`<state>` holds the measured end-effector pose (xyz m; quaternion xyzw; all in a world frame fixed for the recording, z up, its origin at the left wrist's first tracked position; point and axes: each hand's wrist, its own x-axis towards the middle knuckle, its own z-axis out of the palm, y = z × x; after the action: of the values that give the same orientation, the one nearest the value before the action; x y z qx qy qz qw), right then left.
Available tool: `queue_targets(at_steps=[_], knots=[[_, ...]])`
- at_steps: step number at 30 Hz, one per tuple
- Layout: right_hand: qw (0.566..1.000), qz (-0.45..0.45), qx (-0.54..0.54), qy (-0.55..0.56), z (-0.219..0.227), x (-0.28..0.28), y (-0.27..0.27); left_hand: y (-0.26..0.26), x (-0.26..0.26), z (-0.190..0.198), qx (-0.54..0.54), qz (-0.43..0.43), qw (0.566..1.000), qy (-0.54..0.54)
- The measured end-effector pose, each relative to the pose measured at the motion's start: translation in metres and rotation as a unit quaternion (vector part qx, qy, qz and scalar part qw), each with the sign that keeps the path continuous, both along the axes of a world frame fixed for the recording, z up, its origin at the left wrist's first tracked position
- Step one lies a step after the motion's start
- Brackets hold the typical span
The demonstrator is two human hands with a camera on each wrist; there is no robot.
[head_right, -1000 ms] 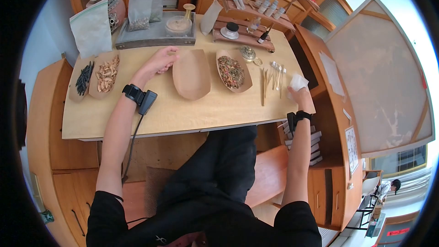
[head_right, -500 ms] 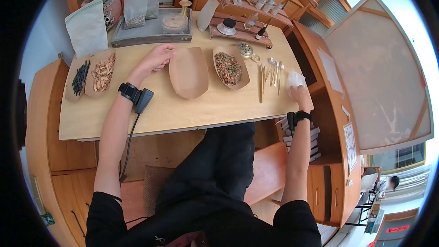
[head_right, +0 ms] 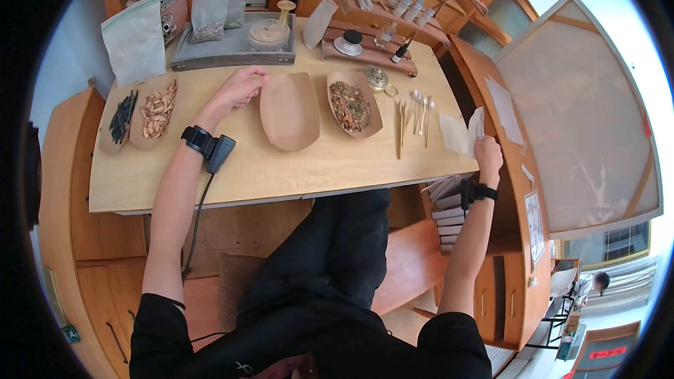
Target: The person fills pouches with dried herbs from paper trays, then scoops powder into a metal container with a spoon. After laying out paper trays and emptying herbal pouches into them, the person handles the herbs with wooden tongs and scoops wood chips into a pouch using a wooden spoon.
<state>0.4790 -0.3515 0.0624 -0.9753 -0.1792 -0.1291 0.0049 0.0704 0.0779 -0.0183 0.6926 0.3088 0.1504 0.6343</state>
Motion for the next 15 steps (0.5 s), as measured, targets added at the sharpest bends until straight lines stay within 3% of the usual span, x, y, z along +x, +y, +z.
queue_targets(at_steps=[3,4,6,7,10,12,15], knots=[[0.995,0.063,0.044,-0.058,0.029,-0.023,0.008,-0.004,0.002,0.005,0.047,0.053,0.997,-0.011],[0.996,0.061,0.044,-0.057,0.039,-0.03,0.012,-0.003,0.004,0.003,0.046,0.05,0.998,-0.011],[0.975,0.171,0.139,-0.014,0.058,-0.046,0.025,0.0,0.008,0.001,0.069,0.084,0.992,-0.064],[0.975,0.17,0.139,-0.012,0.069,-0.066,0.034,-0.003,0.006,0.005,0.069,0.083,0.992,-0.061],[0.954,0.218,0.202,-0.024,0.098,-0.124,0.071,-0.012,-0.001,0.02,0.036,0.068,0.991,-0.113],[0.928,0.29,0.218,-0.079,0.108,-0.144,0.088,-0.013,0.001,0.02,-0.02,0.021,0.984,-0.178],[0.902,0.351,0.244,-0.06,0.118,-0.185,0.118,-0.015,0.004,0.017,-0.08,-0.034,0.97,-0.225]])
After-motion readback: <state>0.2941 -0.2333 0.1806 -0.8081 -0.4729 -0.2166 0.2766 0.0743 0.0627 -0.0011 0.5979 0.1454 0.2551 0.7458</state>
